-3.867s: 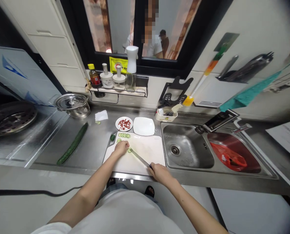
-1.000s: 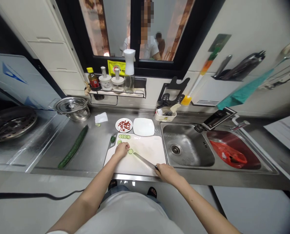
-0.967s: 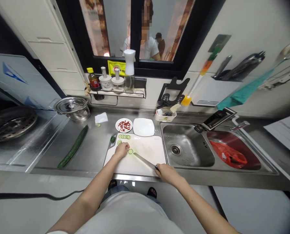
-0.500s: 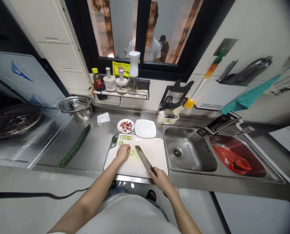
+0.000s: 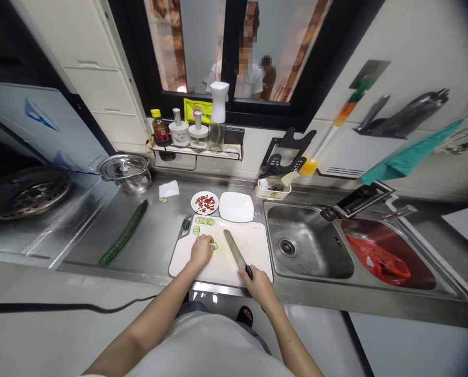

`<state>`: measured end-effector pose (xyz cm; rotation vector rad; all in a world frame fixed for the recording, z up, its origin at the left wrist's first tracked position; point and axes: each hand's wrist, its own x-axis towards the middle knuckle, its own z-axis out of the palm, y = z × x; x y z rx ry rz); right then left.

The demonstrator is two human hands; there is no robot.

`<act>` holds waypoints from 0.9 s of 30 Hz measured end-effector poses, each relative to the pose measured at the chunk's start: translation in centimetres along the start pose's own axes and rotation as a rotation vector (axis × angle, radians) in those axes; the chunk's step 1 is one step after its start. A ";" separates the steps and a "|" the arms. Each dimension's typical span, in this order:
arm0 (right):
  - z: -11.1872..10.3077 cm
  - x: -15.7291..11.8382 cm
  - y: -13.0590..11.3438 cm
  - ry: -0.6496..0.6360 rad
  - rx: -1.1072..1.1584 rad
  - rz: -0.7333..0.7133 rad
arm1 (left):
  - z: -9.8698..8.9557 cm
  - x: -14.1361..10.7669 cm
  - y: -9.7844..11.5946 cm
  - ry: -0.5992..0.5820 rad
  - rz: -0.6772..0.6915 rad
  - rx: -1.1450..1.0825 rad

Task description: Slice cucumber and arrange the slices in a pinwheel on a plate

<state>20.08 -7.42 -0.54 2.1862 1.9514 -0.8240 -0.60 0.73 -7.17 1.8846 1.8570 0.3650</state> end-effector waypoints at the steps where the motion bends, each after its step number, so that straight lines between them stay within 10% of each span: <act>1: 0.0 0.0 0.0 -0.003 0.005 -0.002 | 0.0 0.1 0.0 0.000 -0.015 -0.028; 27: 0.1 0.6 0.0 -0.010 0.031 0.006 | -1.9 2.6 -5.9 0.200 -0.344 -0.113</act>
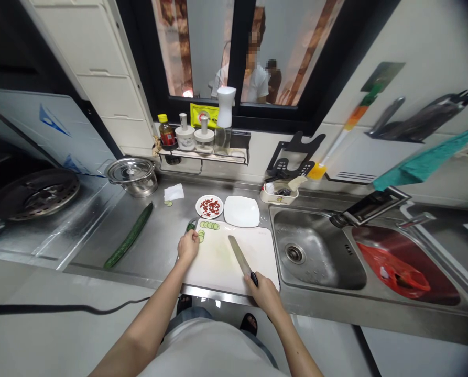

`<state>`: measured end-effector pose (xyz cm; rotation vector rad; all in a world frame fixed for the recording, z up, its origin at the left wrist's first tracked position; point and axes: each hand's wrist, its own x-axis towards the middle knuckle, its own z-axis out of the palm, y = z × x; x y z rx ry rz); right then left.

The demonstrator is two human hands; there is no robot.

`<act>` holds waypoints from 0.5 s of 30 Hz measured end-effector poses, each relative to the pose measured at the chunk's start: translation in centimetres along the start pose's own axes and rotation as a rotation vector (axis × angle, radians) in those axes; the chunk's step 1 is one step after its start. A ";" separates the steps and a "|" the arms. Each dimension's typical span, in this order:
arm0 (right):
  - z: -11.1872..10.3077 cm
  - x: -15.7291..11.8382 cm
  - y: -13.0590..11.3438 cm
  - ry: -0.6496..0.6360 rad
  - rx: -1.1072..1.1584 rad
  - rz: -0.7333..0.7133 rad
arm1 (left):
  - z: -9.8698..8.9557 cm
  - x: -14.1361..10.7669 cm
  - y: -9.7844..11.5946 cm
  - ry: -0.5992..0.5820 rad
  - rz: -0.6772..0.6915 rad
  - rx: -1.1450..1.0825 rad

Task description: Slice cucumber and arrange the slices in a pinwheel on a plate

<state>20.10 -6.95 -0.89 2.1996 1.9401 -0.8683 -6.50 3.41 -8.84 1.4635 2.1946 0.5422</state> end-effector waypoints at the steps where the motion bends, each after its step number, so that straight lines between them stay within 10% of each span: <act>1: 0.0 0.0 0.0 0.002 0.000 -0.001 | 0.0 0.0 0.0 0.005 0.014 0.015; 15: 0.2 0.2 -0.1 -0.028 -0.027 0.036 | 0.9 0.7 2.9 0.018 0.178 0.022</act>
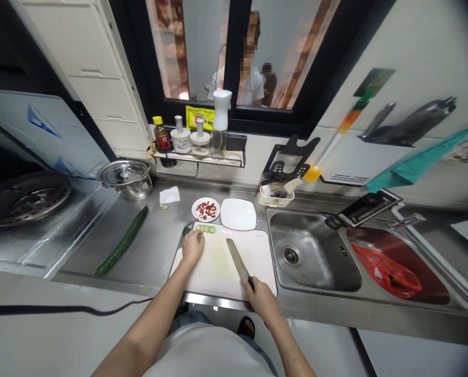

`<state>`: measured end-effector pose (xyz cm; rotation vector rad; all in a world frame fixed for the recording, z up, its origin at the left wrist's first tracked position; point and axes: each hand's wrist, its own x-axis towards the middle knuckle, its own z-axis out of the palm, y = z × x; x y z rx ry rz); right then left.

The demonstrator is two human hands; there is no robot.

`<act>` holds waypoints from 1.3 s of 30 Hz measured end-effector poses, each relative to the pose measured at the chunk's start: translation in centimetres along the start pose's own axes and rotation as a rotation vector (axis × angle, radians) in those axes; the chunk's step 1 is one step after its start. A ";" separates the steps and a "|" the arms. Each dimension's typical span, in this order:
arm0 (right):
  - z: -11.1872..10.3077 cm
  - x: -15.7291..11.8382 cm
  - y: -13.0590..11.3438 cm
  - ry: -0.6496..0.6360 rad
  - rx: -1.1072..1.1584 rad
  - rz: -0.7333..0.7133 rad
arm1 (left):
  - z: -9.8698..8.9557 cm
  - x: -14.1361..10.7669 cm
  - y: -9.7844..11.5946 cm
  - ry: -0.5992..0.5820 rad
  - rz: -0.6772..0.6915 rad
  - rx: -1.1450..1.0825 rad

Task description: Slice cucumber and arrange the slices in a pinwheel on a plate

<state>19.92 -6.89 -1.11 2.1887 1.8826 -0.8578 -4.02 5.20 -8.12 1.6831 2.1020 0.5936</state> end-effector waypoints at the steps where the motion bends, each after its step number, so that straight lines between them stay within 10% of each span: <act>1: 0.0 0.0 0.0 -0.002 -0.010 0.003 | 0.1 0.3 0.5 -0.008 0.023 0.008; 10: 0.3 -0.3 -0.1 0.020 -0.036 -0.002 | 0.6 2.4 3.8 -0.125 0.133 0.175; 39: -0.2 -0.4 -0.3 -0.005 -0.027 0.012 | 0.7 3.0 3.0 -0.246 0.093 0.033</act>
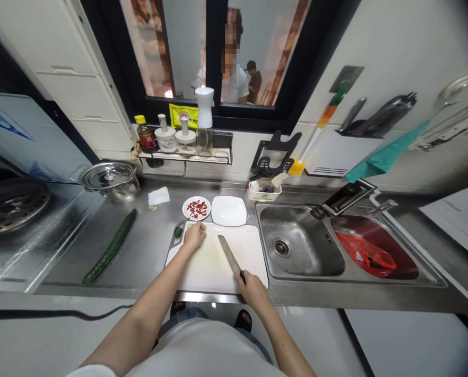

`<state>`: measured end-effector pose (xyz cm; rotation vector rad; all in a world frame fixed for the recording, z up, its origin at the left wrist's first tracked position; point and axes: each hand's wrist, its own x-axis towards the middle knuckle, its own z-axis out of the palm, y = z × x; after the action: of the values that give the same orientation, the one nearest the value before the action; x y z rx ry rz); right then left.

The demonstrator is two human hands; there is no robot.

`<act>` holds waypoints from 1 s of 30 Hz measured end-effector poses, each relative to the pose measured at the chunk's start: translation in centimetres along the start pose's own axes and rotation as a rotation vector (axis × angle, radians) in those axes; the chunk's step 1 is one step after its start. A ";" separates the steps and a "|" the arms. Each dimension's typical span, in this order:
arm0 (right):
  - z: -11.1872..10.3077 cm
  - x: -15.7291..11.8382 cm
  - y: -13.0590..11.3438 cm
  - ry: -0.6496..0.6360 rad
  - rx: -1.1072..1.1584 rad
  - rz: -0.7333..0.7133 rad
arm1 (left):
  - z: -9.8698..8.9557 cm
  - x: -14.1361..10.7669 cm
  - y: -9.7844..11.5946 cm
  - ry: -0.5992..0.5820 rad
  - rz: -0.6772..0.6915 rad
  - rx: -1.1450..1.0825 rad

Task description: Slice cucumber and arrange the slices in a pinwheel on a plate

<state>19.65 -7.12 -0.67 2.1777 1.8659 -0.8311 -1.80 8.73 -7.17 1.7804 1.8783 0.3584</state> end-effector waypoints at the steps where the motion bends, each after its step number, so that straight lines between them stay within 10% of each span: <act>1: 0.0 0.0 0.0 -0.001 0.000 0.000 | -0.1 -0.1 -0.1 -0.064 0.029 -0.046; 11: 0.8 0.4 0.3 0.021 -0.003 -0.023 | -0.2 -1.6 -0.8 -0.610 0.234 -0.282; 21: 0.3 -0.3 0.1 0.024 -0.071 -0.056 | -0.1 -2.4 -1.1 -0.269 0.263 -0.073; 30: -0.8 -3.2 0.2 -0.075 -0.166 -0.156 | 0.2 -3.6 -1.3 -0.243 0.153 0.056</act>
<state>19.86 -9.59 1.54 1.8980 2.0090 -0.7434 -2.85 5.00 -7.34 1.9158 1.6032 0.1370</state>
